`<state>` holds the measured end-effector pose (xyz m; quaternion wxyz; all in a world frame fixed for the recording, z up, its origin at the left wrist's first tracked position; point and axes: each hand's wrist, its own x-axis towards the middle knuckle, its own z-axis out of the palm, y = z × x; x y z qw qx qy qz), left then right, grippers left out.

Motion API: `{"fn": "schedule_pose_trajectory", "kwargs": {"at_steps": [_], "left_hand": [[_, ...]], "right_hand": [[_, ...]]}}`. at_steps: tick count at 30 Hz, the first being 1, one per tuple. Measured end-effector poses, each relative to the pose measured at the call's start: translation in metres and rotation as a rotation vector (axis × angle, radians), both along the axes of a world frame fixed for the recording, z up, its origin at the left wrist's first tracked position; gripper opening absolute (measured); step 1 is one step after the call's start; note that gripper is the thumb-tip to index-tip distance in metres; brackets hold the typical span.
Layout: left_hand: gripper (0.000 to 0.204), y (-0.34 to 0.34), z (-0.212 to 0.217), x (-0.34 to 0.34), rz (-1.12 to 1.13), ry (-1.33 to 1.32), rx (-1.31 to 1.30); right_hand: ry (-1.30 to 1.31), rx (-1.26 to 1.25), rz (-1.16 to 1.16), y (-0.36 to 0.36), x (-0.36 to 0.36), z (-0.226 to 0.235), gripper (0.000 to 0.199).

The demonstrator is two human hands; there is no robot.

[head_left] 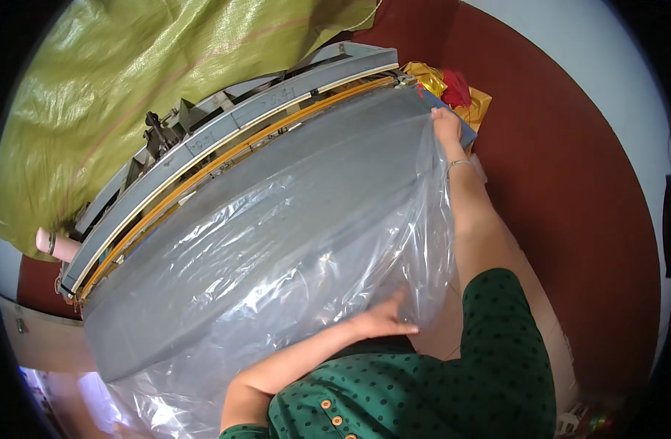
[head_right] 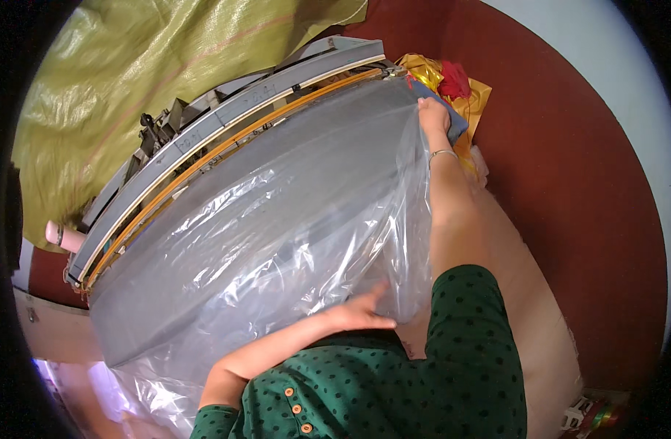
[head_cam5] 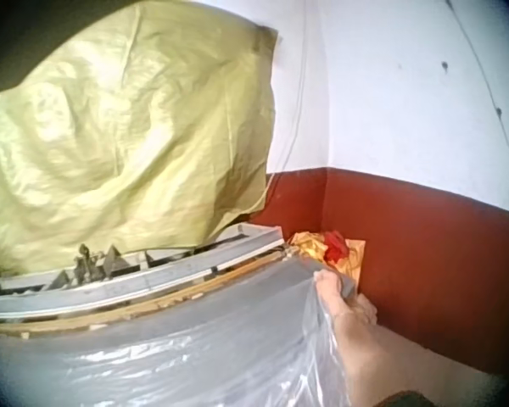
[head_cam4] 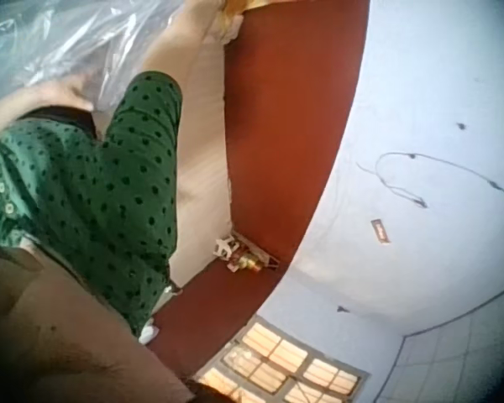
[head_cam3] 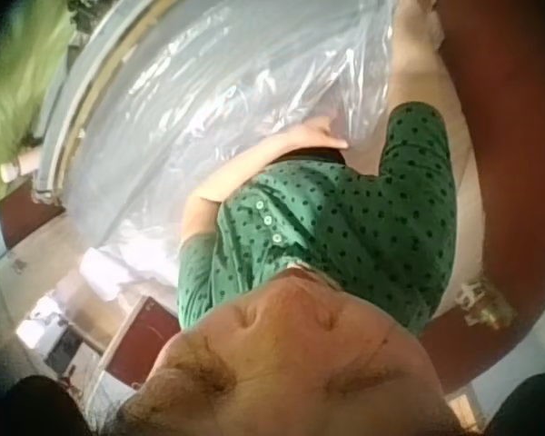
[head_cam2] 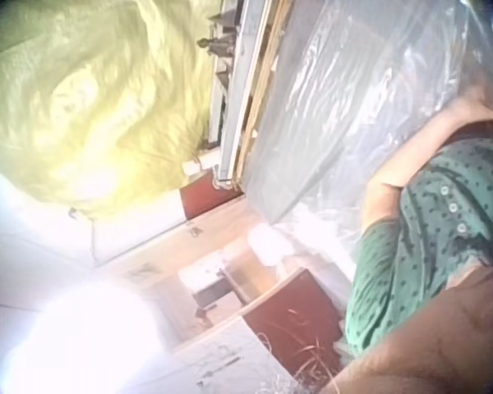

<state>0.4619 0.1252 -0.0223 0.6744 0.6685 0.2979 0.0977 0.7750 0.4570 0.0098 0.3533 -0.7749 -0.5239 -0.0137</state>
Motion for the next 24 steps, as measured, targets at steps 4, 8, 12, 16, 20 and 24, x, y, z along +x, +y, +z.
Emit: {"fn": "schedule_pose_trajectory", "kwargs": {"at_steps": [4,8,12,16,20,24], "left_hand": [[0.033,0.003,-0.057,0.025,-0.456,-0.051,0.253],[0.013,0.03,0.081,-0.05,-0.075,-0.597,-0.148],[0.027,0.03,0.167,-0.166,0.509,-1.265,0.581],[0.033,0.019,0.165,-0.206,0.622,-1.439,0.619],[0.032,-0.034,0.075,-0.156,0.582,-0.193,0.191],[0.032,-0.053,0.116,-0.206,0.95,-0.354,0.193]], "right_hand": [[-0.003,0.091,0.069,0.004,0.004,-0.003,0.033],[0.056,0.117,0.182,0.012,0.007,-0.011,0.032],[0.09,0.144,0.271,0.005,0.052,-0.021,0.031],[0.078,0.053,0.195,0.002,0.02,-0.016,0.032],[0.048,0.079,0.172,0.008,-0.003,-0.012,0.03],[-0.02,0.119,0.181,0.004,0.002,-0.014,0.03]]}}
